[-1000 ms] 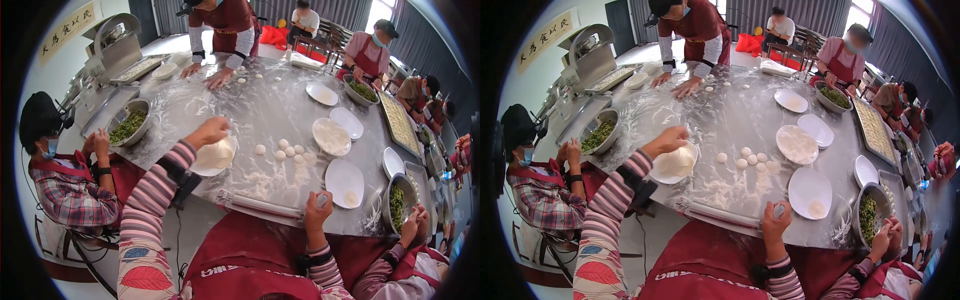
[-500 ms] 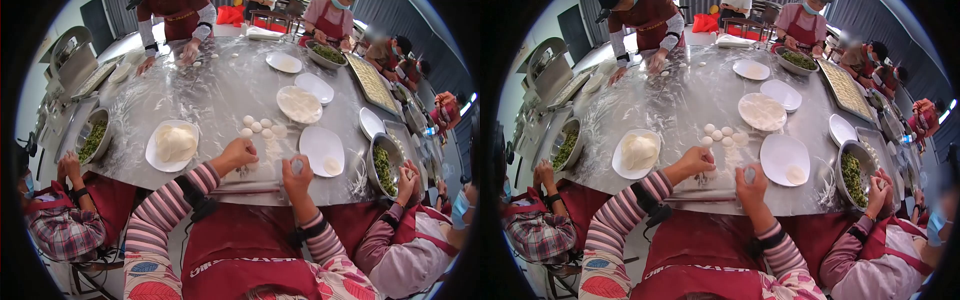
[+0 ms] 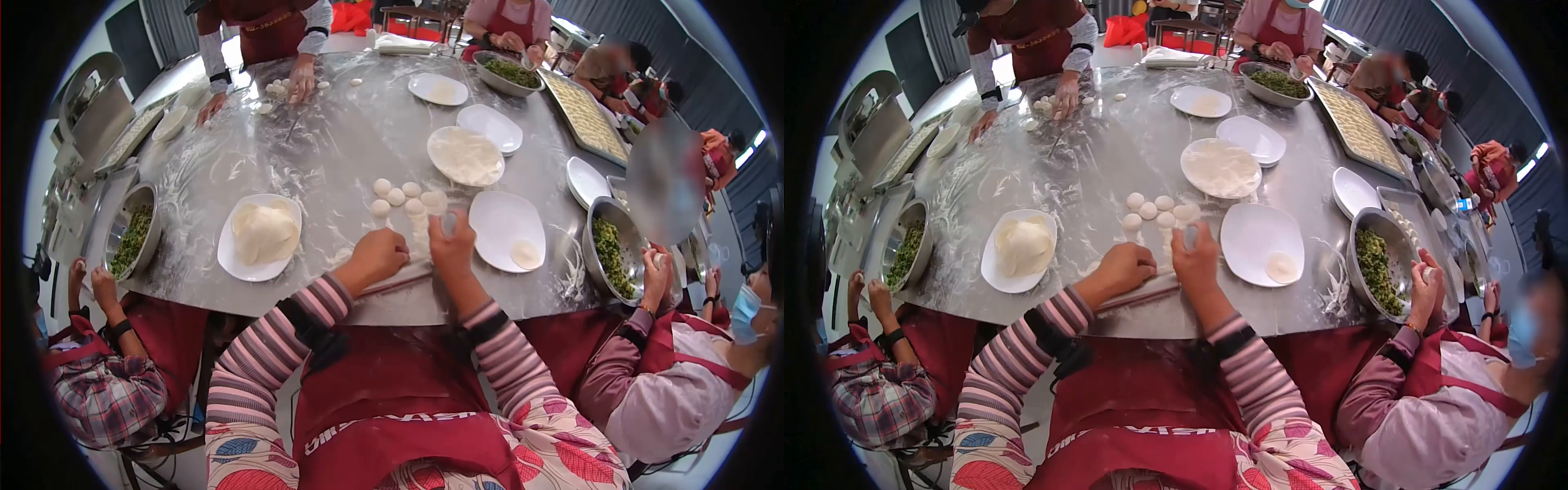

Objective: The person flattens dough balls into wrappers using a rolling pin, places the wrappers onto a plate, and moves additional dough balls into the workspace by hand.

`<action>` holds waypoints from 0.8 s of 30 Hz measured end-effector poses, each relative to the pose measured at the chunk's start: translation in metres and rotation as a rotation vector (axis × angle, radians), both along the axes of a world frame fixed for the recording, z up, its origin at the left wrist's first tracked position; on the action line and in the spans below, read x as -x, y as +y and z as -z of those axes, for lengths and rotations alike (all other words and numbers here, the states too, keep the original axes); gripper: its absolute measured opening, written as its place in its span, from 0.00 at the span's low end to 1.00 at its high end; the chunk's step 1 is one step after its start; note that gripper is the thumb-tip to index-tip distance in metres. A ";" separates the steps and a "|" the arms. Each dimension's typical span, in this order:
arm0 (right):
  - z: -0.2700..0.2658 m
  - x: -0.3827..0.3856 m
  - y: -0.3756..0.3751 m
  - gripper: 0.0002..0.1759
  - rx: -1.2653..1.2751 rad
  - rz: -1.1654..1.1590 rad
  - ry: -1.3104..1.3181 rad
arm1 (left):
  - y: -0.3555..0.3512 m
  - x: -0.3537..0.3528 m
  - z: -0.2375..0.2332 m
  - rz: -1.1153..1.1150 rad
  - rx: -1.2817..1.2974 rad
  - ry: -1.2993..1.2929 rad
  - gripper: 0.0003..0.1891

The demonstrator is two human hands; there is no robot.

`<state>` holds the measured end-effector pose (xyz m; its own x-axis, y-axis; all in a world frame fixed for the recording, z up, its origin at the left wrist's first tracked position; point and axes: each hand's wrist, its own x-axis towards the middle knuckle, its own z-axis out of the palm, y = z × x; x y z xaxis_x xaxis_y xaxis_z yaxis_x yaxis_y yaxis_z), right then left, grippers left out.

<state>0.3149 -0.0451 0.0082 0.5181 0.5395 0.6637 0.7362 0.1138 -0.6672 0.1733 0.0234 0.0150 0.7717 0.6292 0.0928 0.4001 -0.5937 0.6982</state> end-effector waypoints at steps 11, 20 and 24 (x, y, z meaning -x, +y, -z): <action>0.006 0.000 -0.014 0.14 0.064 0.075 -0.068 | -0.001 0.006 0.000 0.047 0.078 0.085 0.11; 0.003 0.004 -0.059 0.17 -0.038 -0.046 0.084 | 0.016 0.019 0.008 0.152 0.352 0.119 0.09; 0.004 -0.006 -0.002 0.17 0.010 -0.028 0.030 | 0.010 0.004 -0.006 0.189 0.107 0.111 0.08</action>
<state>0.3209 -0.0474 0.0046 0.5223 0.5607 0.6425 0.7124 0.1272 -0.6901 0.1696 0.0336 0.0213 0.8782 0.4748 -0.0586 0.3671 -0.5902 0.7190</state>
